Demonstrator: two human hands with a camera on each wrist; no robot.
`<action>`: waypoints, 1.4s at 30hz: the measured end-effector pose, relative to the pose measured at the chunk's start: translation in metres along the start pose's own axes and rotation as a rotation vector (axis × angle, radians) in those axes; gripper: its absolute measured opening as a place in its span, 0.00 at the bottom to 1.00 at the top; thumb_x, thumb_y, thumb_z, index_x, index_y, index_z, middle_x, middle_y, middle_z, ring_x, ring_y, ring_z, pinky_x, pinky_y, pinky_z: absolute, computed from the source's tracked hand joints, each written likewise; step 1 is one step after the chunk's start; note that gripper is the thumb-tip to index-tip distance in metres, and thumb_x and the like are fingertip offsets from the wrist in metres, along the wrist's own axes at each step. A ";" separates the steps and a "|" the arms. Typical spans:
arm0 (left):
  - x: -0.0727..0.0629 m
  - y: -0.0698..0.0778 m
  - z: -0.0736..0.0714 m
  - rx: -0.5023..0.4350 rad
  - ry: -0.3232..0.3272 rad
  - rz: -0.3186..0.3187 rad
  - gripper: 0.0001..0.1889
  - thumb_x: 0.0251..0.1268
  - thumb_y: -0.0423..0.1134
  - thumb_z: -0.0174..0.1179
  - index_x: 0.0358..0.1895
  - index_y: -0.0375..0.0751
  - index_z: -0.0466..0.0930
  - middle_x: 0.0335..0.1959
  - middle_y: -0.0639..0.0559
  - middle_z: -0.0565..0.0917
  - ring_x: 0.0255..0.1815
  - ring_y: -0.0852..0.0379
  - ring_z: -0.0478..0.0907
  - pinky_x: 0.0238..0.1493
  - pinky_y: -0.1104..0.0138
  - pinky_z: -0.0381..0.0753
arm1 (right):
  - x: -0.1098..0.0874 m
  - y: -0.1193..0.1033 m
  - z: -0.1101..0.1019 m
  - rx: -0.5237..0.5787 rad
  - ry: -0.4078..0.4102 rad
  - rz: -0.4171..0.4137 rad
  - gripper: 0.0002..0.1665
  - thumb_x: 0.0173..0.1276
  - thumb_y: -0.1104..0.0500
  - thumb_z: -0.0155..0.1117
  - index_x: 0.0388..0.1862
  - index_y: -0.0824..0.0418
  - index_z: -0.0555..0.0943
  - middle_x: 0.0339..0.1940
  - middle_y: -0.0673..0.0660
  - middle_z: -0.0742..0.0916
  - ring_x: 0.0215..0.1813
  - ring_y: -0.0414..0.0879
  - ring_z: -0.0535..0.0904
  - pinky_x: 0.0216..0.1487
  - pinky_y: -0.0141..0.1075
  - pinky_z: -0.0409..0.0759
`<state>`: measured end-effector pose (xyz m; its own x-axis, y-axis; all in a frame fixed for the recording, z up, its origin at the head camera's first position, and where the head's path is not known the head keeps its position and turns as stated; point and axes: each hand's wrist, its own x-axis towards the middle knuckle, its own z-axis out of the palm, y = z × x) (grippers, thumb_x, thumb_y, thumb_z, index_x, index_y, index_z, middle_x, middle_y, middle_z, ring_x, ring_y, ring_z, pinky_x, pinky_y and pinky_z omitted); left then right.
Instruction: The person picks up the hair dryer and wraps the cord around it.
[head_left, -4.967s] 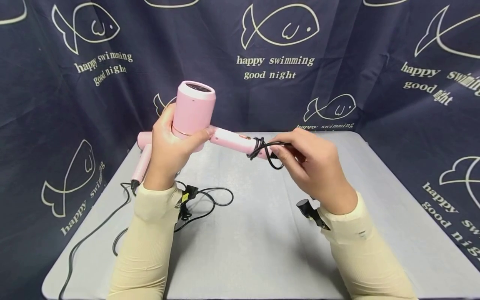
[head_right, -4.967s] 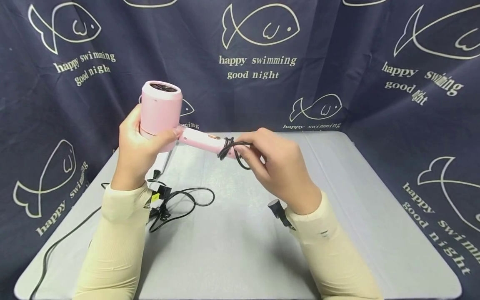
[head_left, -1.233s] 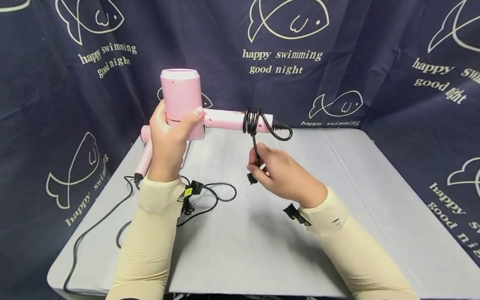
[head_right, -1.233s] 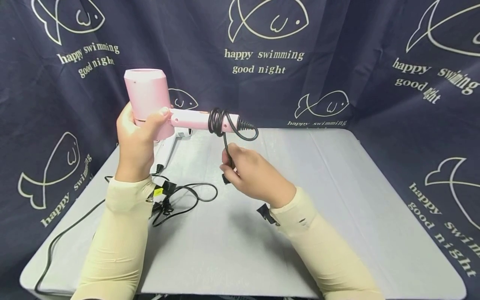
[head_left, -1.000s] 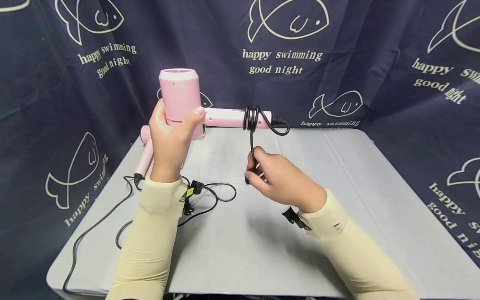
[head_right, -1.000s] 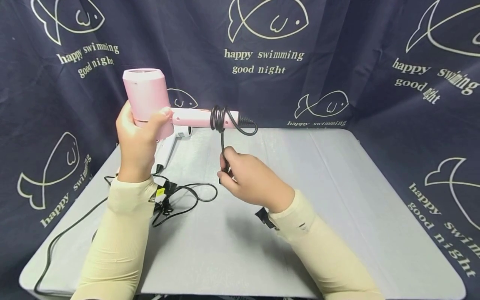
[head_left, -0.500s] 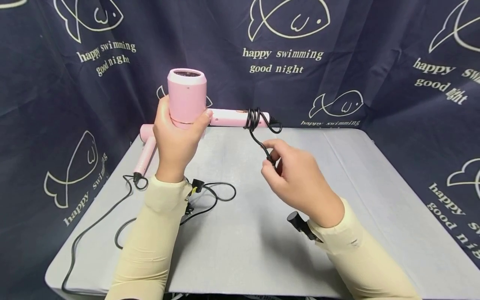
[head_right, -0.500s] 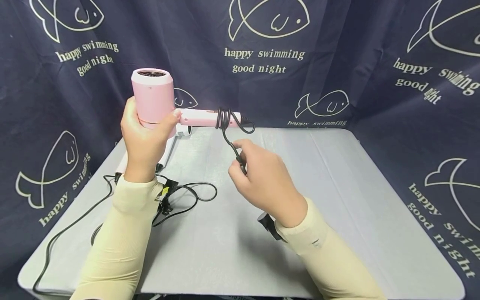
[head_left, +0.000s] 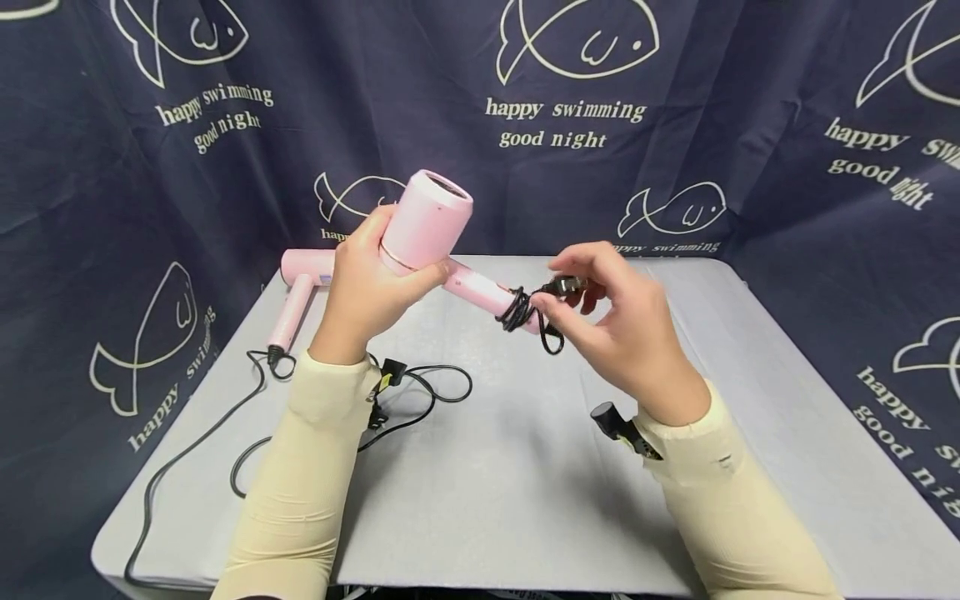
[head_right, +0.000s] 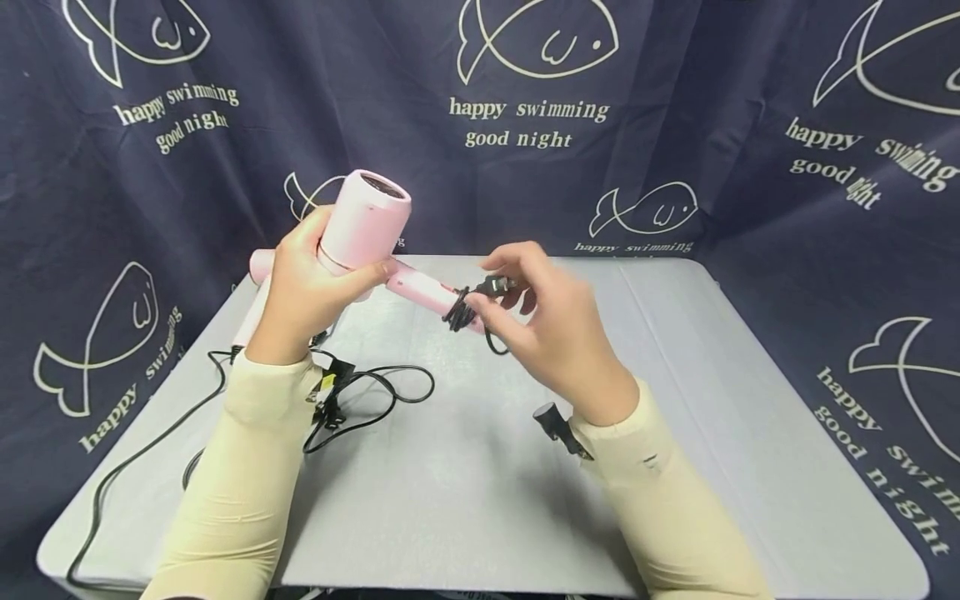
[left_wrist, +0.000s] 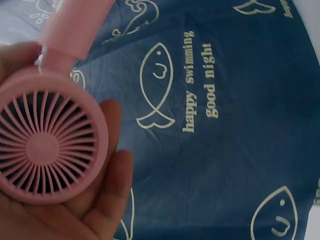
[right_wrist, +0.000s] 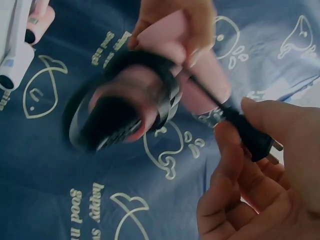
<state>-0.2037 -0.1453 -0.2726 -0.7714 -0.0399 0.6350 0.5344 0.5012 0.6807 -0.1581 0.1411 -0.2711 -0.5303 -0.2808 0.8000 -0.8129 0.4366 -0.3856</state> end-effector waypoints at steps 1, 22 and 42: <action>0.000 0.000 0.000 -0.026 -0.028 -0.001 0.29 0.45 0.47 0.79 0.55 0.53 0.83 0.39 0.57 0.84 0.38 0.58 0.78 0.41 0.61 0.78 | 0.001 0.002 -0.001 0.015 0.009 0.014 0.23 0.60 0.64 0.80 0.52 0.65 0.80 0.33 0.49 0.89 0.32 0.36 0.80 0.34 0.28 0.76; 0.000 0.008 -0.004 -0.188 -0.063 -0.076 0.28 0.43 0.41 0.82 0.52 0.47 0.85 0.38 0.51 0.84 0.36 0.53 0.81 0.34 0.62 0.83 | 0.002 0.027 0.010 -0.038 -0.067 -0.021 0.07 0.64 0.61 0.76 0.41 0.56 0.90 0.35 0.47 0.88 0.34 0.37 0.81 0.33 0.29 0.80; -0.001 0.005 0.004 -0.113 -0.025 -0.149 0.28 0.45 0.50 0.81 0.51 0.50 0.83 0.36 0.51 0.84 0.34 0.53 0.81 0.33 0.61 0.82 | -0.010 0.030 0.035 -0.301 -0.288 0.038 0.31 0.66 0.38 0.72 0.52 0.57 0.73 0.25 0.44 0.78 0.23 0.38 0.71 0.25 0.34 0.72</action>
<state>-0.2022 -0.1393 -0.2712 -0.8524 -0.0845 0.5160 0.4479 0.3910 0.8040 -0.1856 0.1275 -0.3068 -0.6393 -0.4681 0.6101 -0.7069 0.6700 -0.2267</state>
